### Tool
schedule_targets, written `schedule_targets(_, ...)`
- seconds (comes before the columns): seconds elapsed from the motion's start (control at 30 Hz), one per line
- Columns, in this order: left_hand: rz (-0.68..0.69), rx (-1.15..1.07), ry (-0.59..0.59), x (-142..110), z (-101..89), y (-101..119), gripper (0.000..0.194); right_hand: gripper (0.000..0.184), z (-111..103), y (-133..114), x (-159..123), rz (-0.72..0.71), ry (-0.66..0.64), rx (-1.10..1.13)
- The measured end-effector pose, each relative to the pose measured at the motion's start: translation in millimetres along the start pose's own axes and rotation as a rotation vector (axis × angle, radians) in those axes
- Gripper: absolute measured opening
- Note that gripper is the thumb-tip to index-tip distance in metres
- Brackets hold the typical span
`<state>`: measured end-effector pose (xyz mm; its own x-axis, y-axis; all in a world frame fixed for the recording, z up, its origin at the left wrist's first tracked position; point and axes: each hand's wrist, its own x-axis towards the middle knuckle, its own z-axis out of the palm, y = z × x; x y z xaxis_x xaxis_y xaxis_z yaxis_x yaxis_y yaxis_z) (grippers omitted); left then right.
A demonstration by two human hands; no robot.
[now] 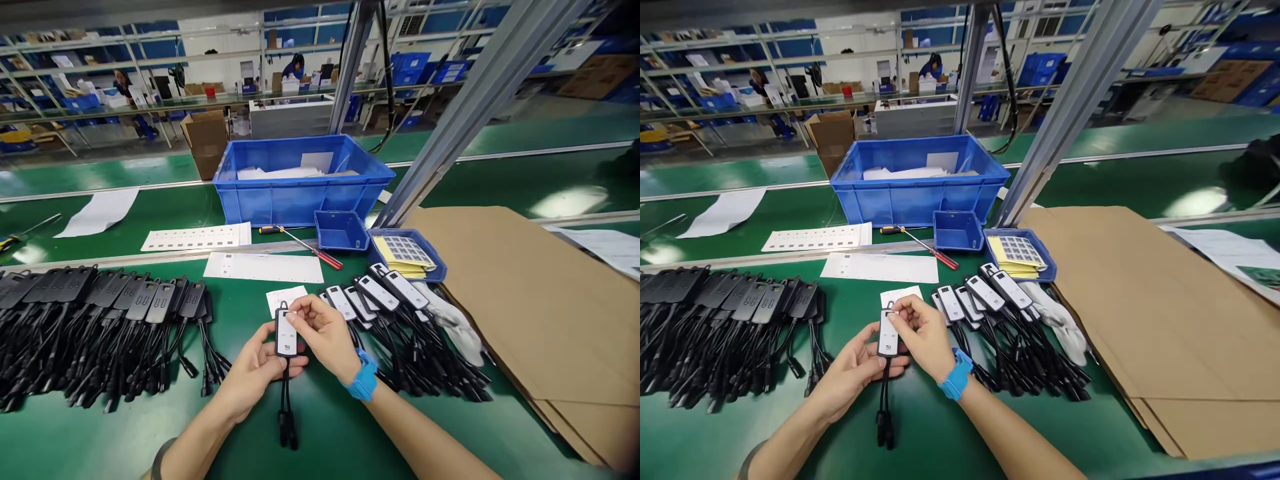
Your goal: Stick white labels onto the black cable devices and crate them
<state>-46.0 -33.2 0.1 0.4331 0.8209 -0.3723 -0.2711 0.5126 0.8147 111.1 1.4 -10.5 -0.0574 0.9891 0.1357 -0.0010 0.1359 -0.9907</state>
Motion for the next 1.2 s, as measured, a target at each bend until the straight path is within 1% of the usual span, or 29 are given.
schedule_targets(0.17, -0.009, -0.007, -0.012, -0.3, 2.0, 1.6, 0.056, 0.012, 0.1, -3.5, -1.8, 0.036, 0.003, -0.011)
schedule_targets(0.27, -0.005, 0.012, -0.015, 0.2, 2.7, 0.8, 0.051, 0.012, -0.6, -4.1, -3.1, 0.042, 0.019, -0.023)
schedule_targets(0.37, 0.002, 0.040, -0.012, 0.4, 4.0, -0.3, 0.049, 0.011, -1.0, -4.2, -4.3, 0.044, 0.042, -0.019)
schedule_targets(0.63, 0.059, 0.121, -0.028, 0.0, 6.3, -2.2, 0.052, 0.010, -0.6, -4.4, -4.8, 0.056, 0.084, -0.011)
schedule_targets(0.87, 0.079, 0.195, -0.034, -0.7, 7.0, -2.6, 0.048, 0.009, -0.7, -5.5, -5.6, 0.077, 0.111, -0.024)
schedule_targets(1.03, 0.094, 0.247, -0.030, -1.4, 7.2, -2.0, 0.046, 0.009, 0.2, -5.9, -7.0, 0.063, 0.126, -0.057)
schedule_targets(1.07, 0.095, 0.249, -0.030, -1.6, 7.1, -2.0, 0.045, 0.010, -0.1, -5.2, -7.1, 0.045, 0.129, -0.065)
schedule_targets(1.1, 0.091, 0.241, -0.031, -1.7, 6.9, -2.0, 0.044, 0.015, -0.6, -4.2, -7.0, 0.025, 0.133, -0.073)
schedule_targets(1.2, 0.055, 0.165, -0.037, -1.4, 5.3, -0.5, 0.038, 0.040, -2.6, 0.1, -6.7, -0.008, 0.124, -0.105)
